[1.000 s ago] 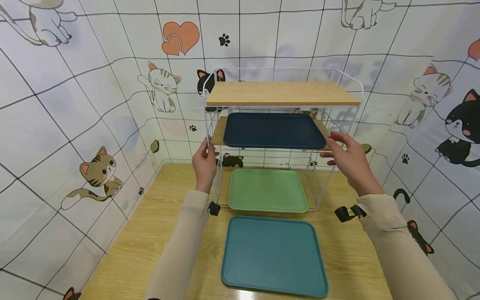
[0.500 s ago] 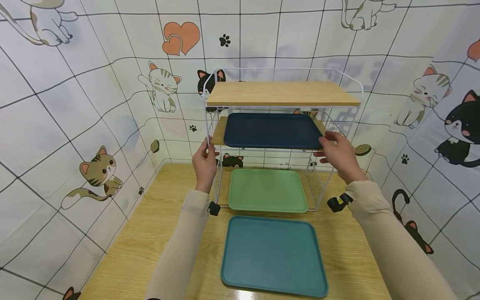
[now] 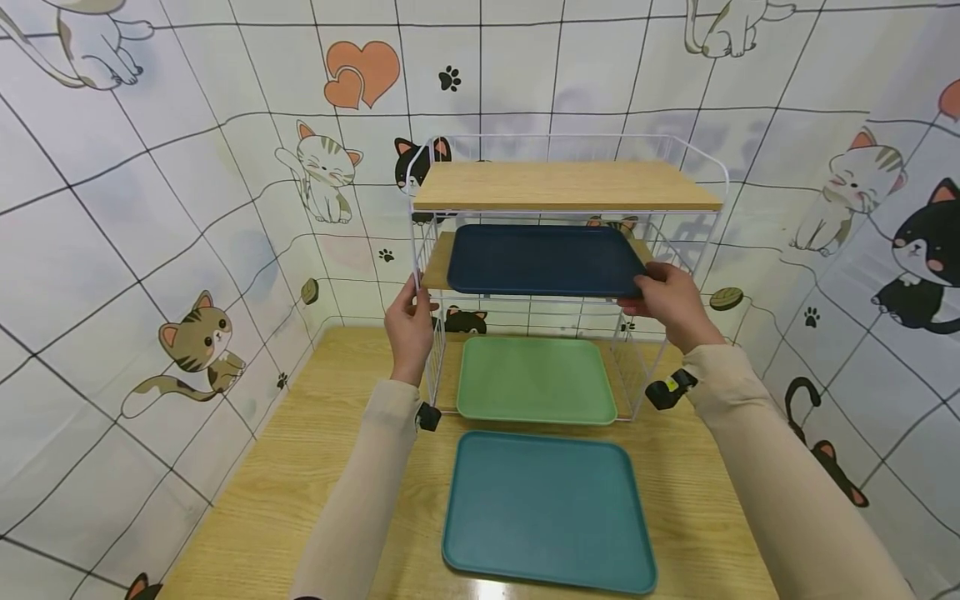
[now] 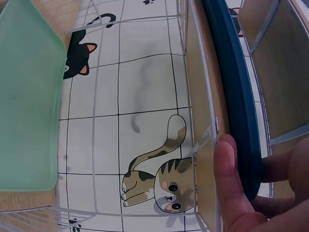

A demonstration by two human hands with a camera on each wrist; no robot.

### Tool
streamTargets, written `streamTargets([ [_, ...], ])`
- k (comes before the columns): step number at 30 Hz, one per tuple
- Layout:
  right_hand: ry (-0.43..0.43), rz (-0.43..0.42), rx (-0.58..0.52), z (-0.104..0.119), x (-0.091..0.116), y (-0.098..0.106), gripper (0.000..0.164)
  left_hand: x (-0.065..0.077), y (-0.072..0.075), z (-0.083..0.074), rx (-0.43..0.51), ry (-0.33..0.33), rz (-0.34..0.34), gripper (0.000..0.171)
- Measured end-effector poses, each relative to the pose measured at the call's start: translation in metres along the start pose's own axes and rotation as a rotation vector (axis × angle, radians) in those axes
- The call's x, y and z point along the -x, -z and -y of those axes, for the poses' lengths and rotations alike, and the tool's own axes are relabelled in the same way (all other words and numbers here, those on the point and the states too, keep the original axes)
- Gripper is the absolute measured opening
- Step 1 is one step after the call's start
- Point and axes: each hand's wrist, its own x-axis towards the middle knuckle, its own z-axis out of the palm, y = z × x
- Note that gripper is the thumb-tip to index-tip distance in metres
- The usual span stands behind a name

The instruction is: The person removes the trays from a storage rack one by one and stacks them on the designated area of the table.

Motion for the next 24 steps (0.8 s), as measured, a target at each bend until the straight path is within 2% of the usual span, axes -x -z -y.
streamTargets([
  [5,0.003,0.007,-0.035,0.000,-0.003,0.001,0.061,0.000,-0.001,-0.002,0.020,0.006,-0.005,0.039],
  [12,-0.026,0.043,-0.058,0.000,-0.005,0.004,0.061,0.017,0.001,-0.043,-0.002,0.010,-0.009,0.041],
  [16,-0.052,0.066,-0.075,0.001,-0.005,0.006,0.061,0.017,0.001,-0.042,0.010,0.013,-0.004,0.041],
  [24,-0.078,0.093,-0.132,0.003,-0.003,0.007,0.061,0.003,-0.002,-0.006,0.012,0.018,-0.017,0.040],
])
